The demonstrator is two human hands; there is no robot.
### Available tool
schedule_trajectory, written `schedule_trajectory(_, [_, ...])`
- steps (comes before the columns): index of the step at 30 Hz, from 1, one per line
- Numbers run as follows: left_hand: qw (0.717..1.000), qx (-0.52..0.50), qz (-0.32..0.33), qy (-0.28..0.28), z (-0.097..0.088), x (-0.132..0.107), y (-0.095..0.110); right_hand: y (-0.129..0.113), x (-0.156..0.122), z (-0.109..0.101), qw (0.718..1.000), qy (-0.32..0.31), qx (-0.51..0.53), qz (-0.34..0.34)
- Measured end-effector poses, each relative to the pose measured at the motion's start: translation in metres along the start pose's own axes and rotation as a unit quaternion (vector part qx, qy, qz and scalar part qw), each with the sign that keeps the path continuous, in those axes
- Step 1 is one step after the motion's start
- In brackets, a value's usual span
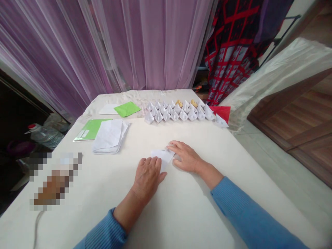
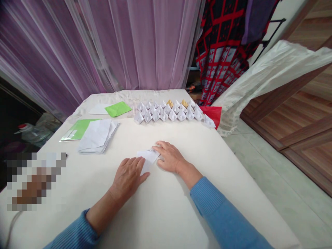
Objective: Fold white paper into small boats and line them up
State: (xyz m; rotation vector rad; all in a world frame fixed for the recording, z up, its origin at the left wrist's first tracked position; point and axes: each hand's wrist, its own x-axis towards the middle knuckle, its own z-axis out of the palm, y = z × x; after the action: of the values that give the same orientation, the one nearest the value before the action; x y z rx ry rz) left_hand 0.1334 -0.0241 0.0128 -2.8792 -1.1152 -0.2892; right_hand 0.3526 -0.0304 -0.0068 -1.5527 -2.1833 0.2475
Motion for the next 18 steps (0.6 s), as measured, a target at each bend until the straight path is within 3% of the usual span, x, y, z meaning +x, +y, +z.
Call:
schedule_trajectory(5, [0.998,-0.039,0.033,0.031,0.009,-0.011,-0.016,0.006,0.003,0.0,0.997,0.007,0.017,-0.078])
schedule_trajectory(7, [0.995,-0.062,0.021,0.071,0.014,-0.025,-0.026,0.006,0.002,0.003,0.996,0.03,0.02,-0.085])
schedule_trajectory(10, [0.994,-0.072,-0.023,0.083,0.018,-0.044,-0.034,0.003,0.0,0.01,0.994,0.066,0.033,-0.082])
schedule_trajectory(13, [0.992,-0.073,-0.046,0.096,0.019,-0.053,-0.03,-0.001,-0.001,0.017,0.991,0.092,0.068,-0.072])
schedule_trajectory(18, [0.991,-0.065,-0.047,0.107,0.02,-0.049,-0.019,-0.007,-0.002,0.025,0.98,0.115,0.159,-0.038])
